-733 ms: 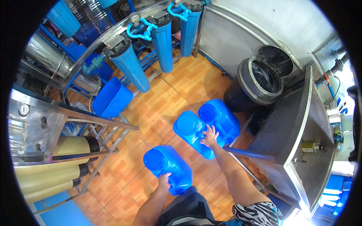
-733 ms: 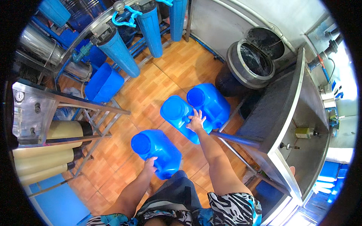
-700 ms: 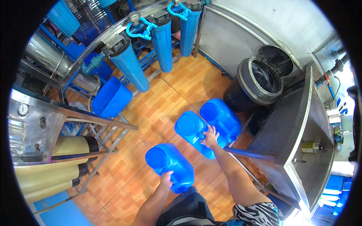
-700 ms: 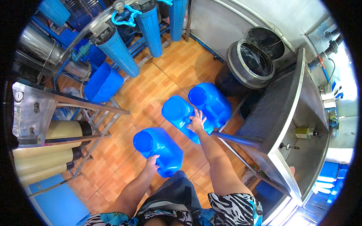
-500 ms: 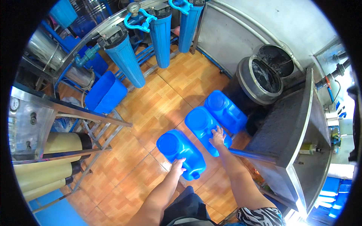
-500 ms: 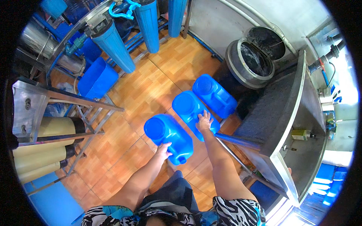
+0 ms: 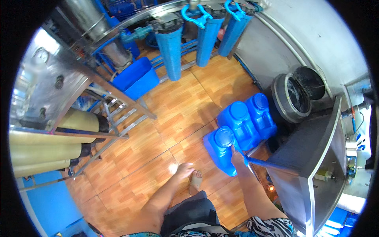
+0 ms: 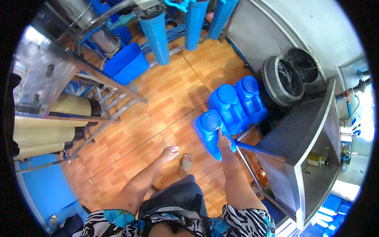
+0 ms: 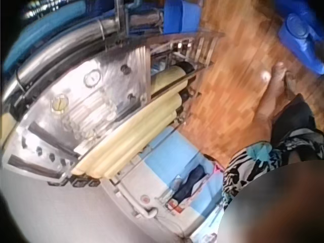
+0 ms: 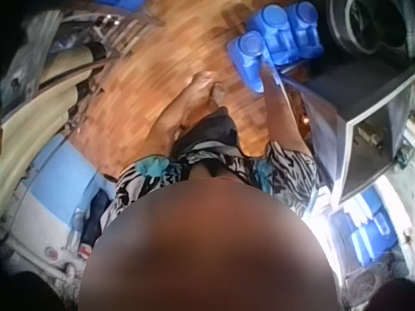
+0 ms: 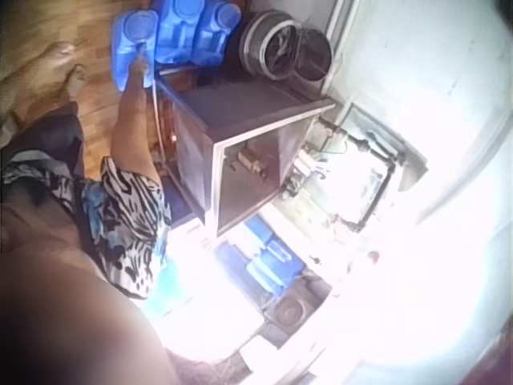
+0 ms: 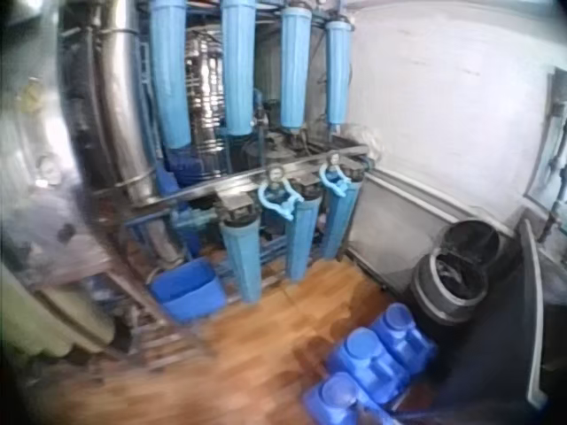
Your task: The person sweeps the floor with a pink squeegee, then repeatedly picks up pairs of blue plastic containers and carries them to a stainless steel sink area, placing them on the floor. The person also briefly places one container into the sink.
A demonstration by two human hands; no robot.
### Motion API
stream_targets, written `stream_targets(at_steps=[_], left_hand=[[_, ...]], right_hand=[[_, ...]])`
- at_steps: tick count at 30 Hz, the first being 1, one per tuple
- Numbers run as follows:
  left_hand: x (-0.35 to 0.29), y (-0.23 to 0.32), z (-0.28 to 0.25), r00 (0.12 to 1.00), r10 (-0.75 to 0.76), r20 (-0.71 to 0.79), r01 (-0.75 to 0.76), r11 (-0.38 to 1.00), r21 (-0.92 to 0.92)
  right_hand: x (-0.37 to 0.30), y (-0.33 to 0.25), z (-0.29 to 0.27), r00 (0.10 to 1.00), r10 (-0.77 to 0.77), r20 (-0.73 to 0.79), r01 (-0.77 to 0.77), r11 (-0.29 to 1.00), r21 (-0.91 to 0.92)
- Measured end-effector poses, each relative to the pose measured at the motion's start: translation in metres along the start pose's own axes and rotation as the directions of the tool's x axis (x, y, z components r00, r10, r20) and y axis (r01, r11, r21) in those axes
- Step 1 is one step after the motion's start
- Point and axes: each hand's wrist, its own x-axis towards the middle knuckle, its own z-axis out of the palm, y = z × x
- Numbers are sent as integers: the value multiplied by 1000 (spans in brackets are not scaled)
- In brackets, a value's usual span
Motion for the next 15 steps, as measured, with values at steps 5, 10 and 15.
stream_targets(at_steps=[5, 10, 15], left_hand=[[-154, -159, -88, 855, -423, -299, 476, 870, 130], [-319, -237, -119, 727, -645, -235, 685, 703, 192], [-462, -223, -86, 781, -611, -134, 583, 789, -195]], right_hand=[[-12, -33, -17, 965, -247, -89, 196, 904, -380], [-77, -115, 13, 944, -286, 167, 329, 867, -374], [-212, -267, 101, 705, -467, 534, 706, 534, -465]])
